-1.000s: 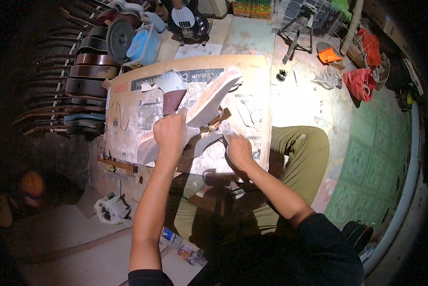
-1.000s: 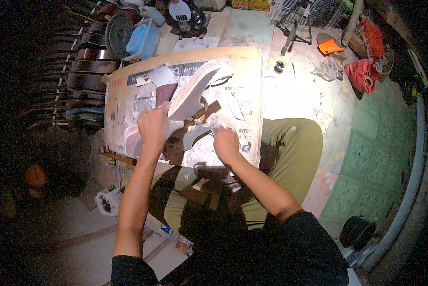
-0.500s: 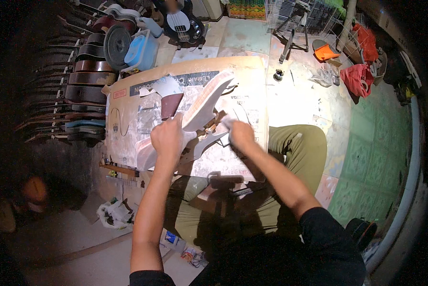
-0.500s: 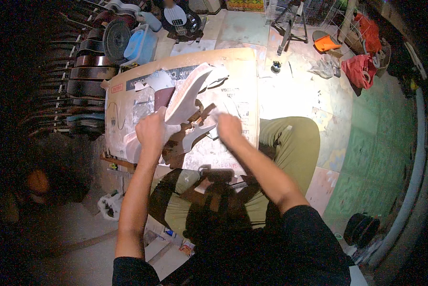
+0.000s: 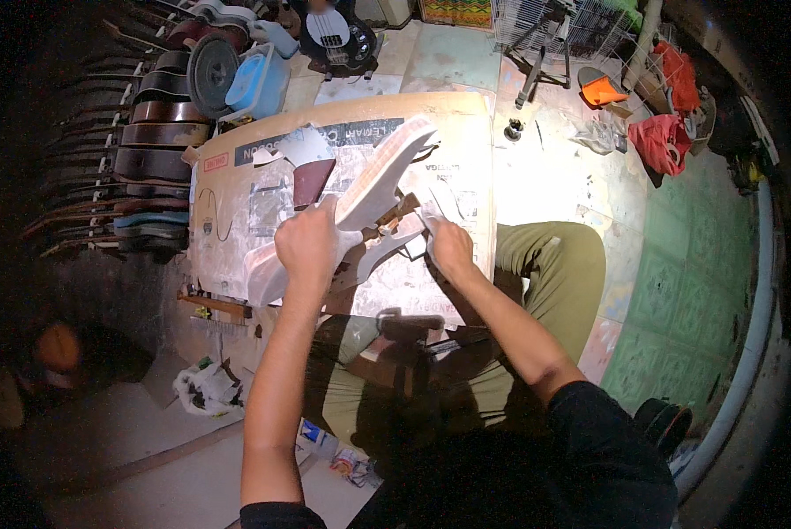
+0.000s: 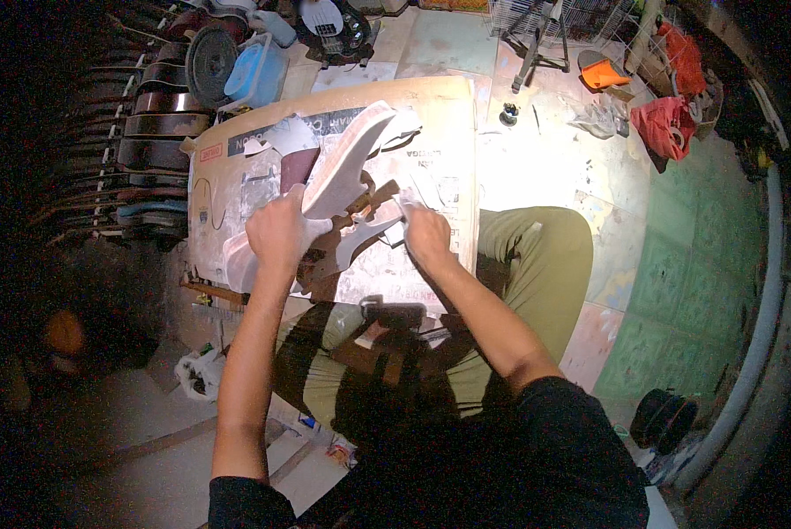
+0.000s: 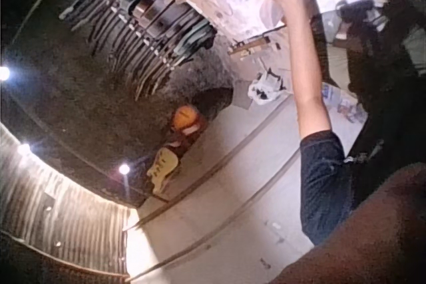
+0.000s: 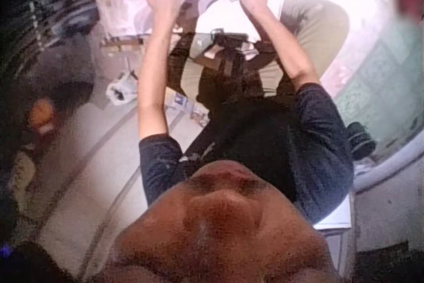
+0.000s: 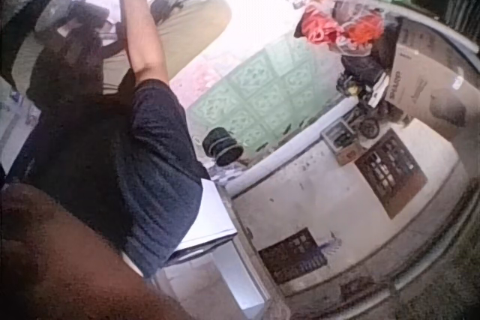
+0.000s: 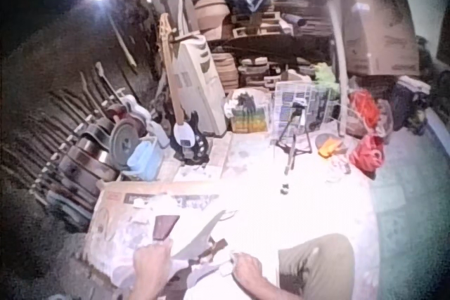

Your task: The person sands the surface and edges of a wooden guitar body using a sanding block and pieces of sandpaper. They turn the guitar body over and sand various contours and recessed areas by hand.

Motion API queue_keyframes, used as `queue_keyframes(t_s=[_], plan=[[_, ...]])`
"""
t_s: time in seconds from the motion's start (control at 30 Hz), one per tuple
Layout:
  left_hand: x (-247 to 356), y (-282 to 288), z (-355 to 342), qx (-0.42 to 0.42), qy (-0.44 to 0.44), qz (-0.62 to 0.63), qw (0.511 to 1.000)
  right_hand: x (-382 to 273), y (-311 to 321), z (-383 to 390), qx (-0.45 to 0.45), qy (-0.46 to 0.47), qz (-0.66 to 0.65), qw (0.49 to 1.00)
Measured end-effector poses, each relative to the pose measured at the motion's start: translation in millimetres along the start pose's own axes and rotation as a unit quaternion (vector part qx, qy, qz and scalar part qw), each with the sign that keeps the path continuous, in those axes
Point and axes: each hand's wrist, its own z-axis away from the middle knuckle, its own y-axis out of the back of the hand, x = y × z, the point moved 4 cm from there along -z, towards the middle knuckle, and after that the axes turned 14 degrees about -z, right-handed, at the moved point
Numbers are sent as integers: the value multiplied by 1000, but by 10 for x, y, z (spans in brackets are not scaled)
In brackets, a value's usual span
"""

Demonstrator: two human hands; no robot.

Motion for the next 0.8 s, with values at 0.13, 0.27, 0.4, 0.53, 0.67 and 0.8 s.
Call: queue_keyframes(t_s=[0.13,0.27,0.4,0.53,0.67,0.8], plan=[[-16,126,-78,-13,-15,24,1000,-102,-68,278,-3,160,26,987],[-38,79,-66,-19,1,11,1000,-179,-62,229,13,129,13,992],[-26,22,-152,-10,-15,12,1000,-7,-106,239,48,134,-21,990],[-103,92,-242,-7,-31,18,999,-170,-140,361,72,205,-9,976],[-194,-37,-453,3,-34,-3,999,-99,-66,264,147,126,-28,981],[-201,25,-513,-22,-56,-4,998,-387,-289,479,34,223,-28,974]])
